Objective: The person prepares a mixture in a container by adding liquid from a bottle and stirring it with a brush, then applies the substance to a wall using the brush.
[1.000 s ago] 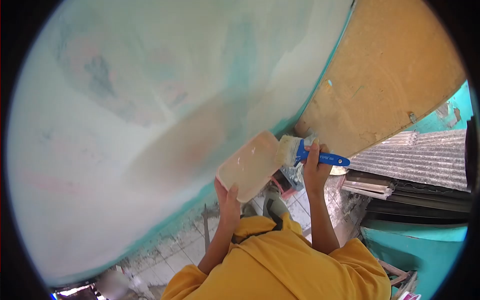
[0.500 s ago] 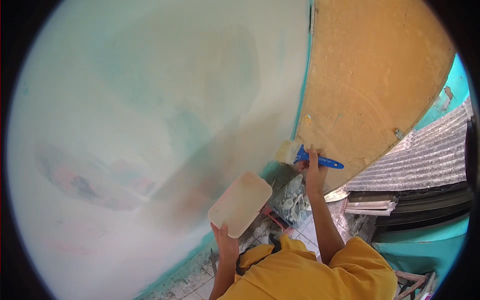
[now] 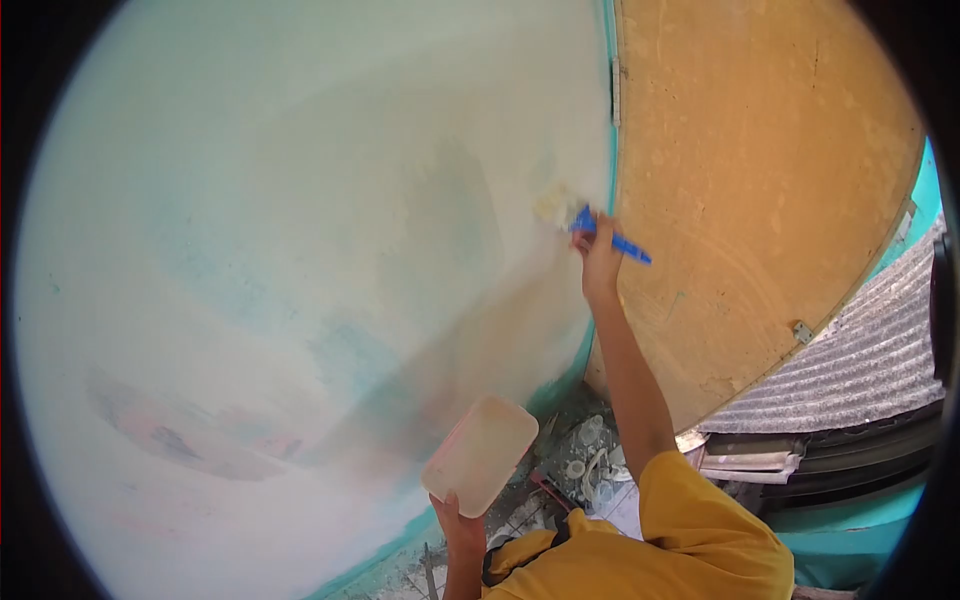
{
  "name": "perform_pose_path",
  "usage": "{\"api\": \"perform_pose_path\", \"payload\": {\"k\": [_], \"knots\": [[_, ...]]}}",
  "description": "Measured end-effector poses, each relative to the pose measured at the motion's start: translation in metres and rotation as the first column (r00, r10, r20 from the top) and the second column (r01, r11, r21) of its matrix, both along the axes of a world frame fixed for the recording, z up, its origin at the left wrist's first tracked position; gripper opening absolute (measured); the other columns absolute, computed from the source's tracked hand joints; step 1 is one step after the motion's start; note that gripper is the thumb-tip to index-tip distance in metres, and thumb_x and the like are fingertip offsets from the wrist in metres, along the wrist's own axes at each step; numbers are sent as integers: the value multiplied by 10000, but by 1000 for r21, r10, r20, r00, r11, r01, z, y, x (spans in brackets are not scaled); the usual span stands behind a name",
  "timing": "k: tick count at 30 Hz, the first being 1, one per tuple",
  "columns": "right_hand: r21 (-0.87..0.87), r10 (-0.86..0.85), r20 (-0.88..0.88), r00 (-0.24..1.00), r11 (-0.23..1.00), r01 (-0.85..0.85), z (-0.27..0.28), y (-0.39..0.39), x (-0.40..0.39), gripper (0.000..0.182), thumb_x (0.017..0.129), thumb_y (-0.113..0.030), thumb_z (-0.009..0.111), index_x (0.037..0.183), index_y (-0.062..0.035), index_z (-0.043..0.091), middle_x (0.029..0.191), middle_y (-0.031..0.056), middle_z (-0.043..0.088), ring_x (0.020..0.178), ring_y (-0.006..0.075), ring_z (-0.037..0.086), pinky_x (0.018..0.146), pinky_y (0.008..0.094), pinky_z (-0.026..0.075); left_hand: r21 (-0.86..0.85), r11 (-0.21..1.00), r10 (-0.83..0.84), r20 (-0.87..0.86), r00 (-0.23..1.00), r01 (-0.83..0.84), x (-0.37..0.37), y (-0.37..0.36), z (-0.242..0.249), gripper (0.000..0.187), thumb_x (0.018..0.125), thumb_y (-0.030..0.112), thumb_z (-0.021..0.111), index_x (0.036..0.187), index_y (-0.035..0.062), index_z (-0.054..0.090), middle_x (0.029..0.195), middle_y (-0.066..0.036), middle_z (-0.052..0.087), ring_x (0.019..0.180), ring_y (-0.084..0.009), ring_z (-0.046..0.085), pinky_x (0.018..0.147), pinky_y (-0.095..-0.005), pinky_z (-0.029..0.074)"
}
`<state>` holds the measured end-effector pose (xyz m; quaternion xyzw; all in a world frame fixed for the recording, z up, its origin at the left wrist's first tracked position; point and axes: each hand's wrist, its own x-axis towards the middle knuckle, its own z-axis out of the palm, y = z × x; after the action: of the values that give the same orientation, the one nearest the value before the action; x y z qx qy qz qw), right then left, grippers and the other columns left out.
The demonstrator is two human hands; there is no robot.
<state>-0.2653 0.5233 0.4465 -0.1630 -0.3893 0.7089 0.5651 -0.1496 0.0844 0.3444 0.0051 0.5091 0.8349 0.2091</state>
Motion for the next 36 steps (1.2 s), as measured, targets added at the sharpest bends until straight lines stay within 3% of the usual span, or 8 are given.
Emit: {"api": "perform_pose_path", "payload": {"k": [3,7,11,16,20,29,33,36], "knots": [[-102,7,89,996,995,2,-71,-7,10,247,1035,-300,514,1100,-67,562,759,70,630,617,153,606,588,285,516,-3,1000,-7,22,1000,7,1,8,1,792,904,565,630,1520,216,277,1495,-91,429,1318,-333,502,902,-544,511],[-101,-35,201,979,993,57,-67,-10,27,232,1031,-276,523,1058,-49,568,739,70,633,601,152,613,554,283,514,-24,999,-29,17,999,30,-2,17,-1,770,916,557,616,1520,221,277,1496,-85,432,1314,-328,509,916,-532,510],[346,-117,293,949,938,9,32,17,20,264,1023,-264,542,965,-13,597,770,74,659,626,147,631,574,297,540,-31,999,-38,-11,999,37,-3,20,-2,746,925,554,609,1512,225,289,1489,-74,440,1301,-316,523,918,-512,515],[393,-53,20,998,919,41,195,7,13,244,983,-221,578,1017,19,600,809,117,680,683,180,662,680,307,573,-11,1000,-18,9,1000,18,0,18,-10,750,919,561,618,1507,227,294,1474,-72,455,1281,-314,538,900,-506,524],[366,-52,-71,996,928,74,180,8,13,250,997,-237,575,1008,13,576,812,114,667,706,175,647,702,308,563,30,1000,-8,36,999,7,2,15,-12,752,916,552,624,1509,228,292,1457,-72,471,1258,-314,554,866,-495,544],[62,-79,271,959,996,64,-92,-33,28,289,1048,-303,524,968,-31,582,765,80,660,618,148,644,567,287,547,23,999,-37,116,993,35,-3,11,-1,658,959,485,574,1500,225,306,1454,-81,477,1256,-314,558,863,-505,550],[196,-124,359,925,979,56,-53,-19,20,269,1036,-263,534,963,-9,580,694,74,649,587,146,643,516,278,519,-1,999,-37,112,993,37,-5,8,0,622,975,476,549,1493,223,316,1451,-77,482,1265,-314,553,867,-507,549],[442,-211,452,867,897,-12,78,-20,11,313,1029,-274,532,986,28,601,723,81,676,635,152,660,576,279,519,8,999,-55,107,993,54,-9,7,-5,624,975,485,549,1490,216,322,1446,-70,489,1275,-312,547,880,-513,542]]}}
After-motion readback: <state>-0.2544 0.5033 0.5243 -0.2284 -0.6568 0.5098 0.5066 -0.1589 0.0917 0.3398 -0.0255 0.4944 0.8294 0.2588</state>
